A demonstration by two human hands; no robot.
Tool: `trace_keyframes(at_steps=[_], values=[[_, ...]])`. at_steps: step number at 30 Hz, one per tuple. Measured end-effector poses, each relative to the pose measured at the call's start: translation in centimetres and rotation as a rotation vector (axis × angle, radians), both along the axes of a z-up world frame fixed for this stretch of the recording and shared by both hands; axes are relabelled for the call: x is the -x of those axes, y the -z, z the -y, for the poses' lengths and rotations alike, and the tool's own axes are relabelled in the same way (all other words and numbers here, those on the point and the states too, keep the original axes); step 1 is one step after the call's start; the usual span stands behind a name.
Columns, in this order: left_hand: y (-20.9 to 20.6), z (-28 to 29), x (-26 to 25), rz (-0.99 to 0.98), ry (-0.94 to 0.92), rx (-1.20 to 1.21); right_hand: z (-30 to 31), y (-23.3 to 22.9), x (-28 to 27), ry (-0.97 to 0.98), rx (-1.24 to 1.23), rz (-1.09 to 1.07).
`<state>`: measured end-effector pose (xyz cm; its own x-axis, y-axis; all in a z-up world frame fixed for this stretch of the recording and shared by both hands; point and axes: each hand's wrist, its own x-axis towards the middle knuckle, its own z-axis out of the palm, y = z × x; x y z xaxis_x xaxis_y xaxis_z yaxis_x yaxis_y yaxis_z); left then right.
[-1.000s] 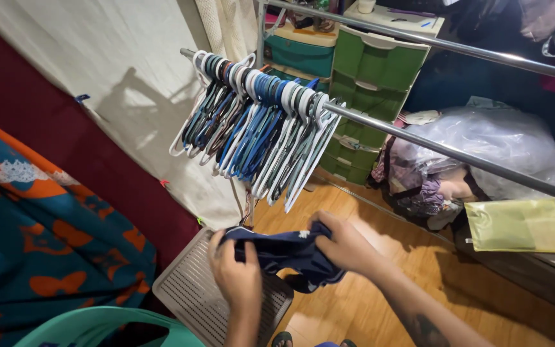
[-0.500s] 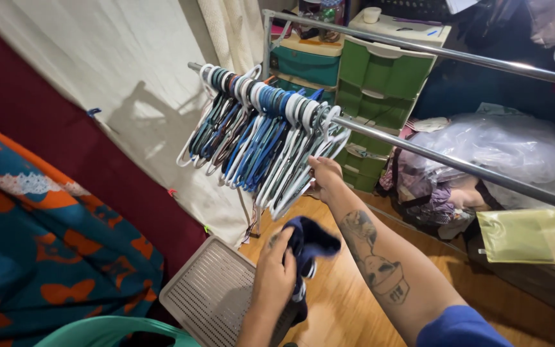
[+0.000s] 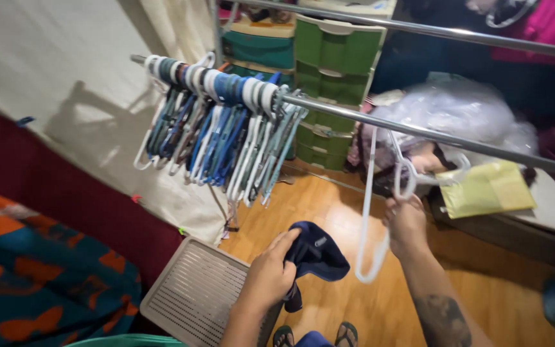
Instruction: Hanging various items of clothing on a drying rack.
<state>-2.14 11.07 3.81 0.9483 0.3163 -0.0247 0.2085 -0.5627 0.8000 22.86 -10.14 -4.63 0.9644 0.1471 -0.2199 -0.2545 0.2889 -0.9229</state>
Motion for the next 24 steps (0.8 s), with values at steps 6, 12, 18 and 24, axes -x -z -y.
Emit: trace_keyframes(at_steps=[6,12,18,24], values=[[4.3,1.0,-2.6,0.219,0.069,-0.042,8.2,3.8,5.2,0.075,0.668,0.019],[1.6,2.7,-4.2,-0.028,0.178,-0.081,9.2,-0.9,7.0,0.221,-0.061,0.132],[0.8,3.7,-4.3,0.060,0.301,-0.079,4.7,-5.7,9.4,0.012,-0.616,0.128],[-2.8,3.0,-3.6,-0.078,0.279,0.103,5.0,10.1,9.2,-0.012,-0.159,0.195]])
